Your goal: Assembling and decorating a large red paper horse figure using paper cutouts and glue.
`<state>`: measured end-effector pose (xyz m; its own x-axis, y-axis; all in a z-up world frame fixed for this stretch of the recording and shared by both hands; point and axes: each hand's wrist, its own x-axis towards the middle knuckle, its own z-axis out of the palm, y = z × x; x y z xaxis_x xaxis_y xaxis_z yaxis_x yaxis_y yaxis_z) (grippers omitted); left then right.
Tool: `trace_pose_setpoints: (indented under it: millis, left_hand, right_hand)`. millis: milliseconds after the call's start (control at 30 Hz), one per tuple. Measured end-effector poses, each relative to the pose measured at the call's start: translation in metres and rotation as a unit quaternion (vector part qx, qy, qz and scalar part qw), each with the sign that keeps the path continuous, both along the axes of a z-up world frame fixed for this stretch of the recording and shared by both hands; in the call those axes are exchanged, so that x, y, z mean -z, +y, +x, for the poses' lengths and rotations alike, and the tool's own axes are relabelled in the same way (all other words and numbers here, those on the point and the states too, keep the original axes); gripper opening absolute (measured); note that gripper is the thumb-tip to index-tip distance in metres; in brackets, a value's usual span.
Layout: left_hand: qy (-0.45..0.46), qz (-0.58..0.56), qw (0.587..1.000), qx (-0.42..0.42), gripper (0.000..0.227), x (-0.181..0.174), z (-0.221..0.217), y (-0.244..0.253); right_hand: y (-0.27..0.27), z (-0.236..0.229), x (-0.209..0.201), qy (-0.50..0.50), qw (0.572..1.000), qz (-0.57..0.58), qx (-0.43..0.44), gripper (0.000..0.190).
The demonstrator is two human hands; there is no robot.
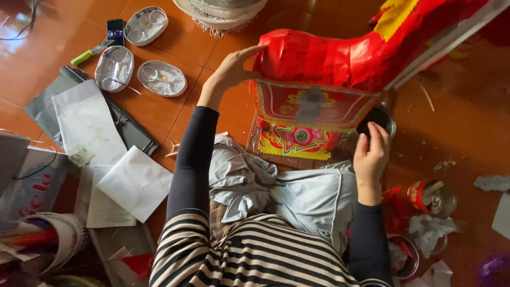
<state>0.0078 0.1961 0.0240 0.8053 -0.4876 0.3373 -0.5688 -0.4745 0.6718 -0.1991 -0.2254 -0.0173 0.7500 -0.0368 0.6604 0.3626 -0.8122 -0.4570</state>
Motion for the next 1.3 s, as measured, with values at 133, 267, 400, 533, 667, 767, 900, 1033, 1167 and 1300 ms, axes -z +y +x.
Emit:
trace_pose_setpoints:
  millis: [133,267,400,533,667,767,900,1033,1167,1300]
  left_hand:
    - [-0.018,0.002,1.000,-0.026,0.081,0.012,0.000,0.002]
    - [-0.050,0.013,0.997,-0.060,0.076,0.021,-0.007,0.003]
    - [-0.050,0.002,0.996,-0.074,0.069,0.025,-0.017,0.003]
    - [0.018,-0.093,0.992,-0.086,0.067,0.036,-0.020,0.009]
    - [0.028,-0.122,0.988,-0.087,0.069,0.039,-0.025,0.006]
    - [0.027,-0.110,0.987,-0.111,0.066,0.043,-0.021,0.002]
    - [0.045,-0.120,0.987,-0.096,0.060,0.047,-0.017,0.004]
    - [0.033,-0.189,0.972,-0.134,0.055,0.072,-0.009,0.017]
    - [0.054,-0.353,0.910,-0.212,0.025,0.148,-0.007,0.030]
    - [0.151,-0.336,0.893,-0.258,0.016,0.220,-0.061,0.002]
  right_hand:
    - [-0.034,-0.036,0.027,0.033,0.996,0.043,0.069,0.028]
    - [-0.086,-0.069,0.075,0.075,0.982,0.135,0.108,0.026]
    - [-0.108,-0.107,0.080,0.126,0.970,0.127,0.164,0.025]
    - [-0.114,-0.126,0.091,0.119,0.967,0.148,0.168,0.024]
    - [-0.120,-0.126,0.122,0.122,0.962,0.192,0.149,0.023]
    - [-0.098,-0.125,0.109,0.137,0.964,0.171,0.154,0.029]
    - [-0.090,-0.129,0.106,0.158,0.961,0.132,0.185,0.031]
    - [-0.093,-0.134,0.104,0.150,0.969,0.073,0.183,0.027]
    - [-0.099,-0.146,0.111,0.153,0.965,0.078,0.198,0.010]
    - [-0.110,-0.155,0.137,0.178,0.956,0.055,0.226,0.016]
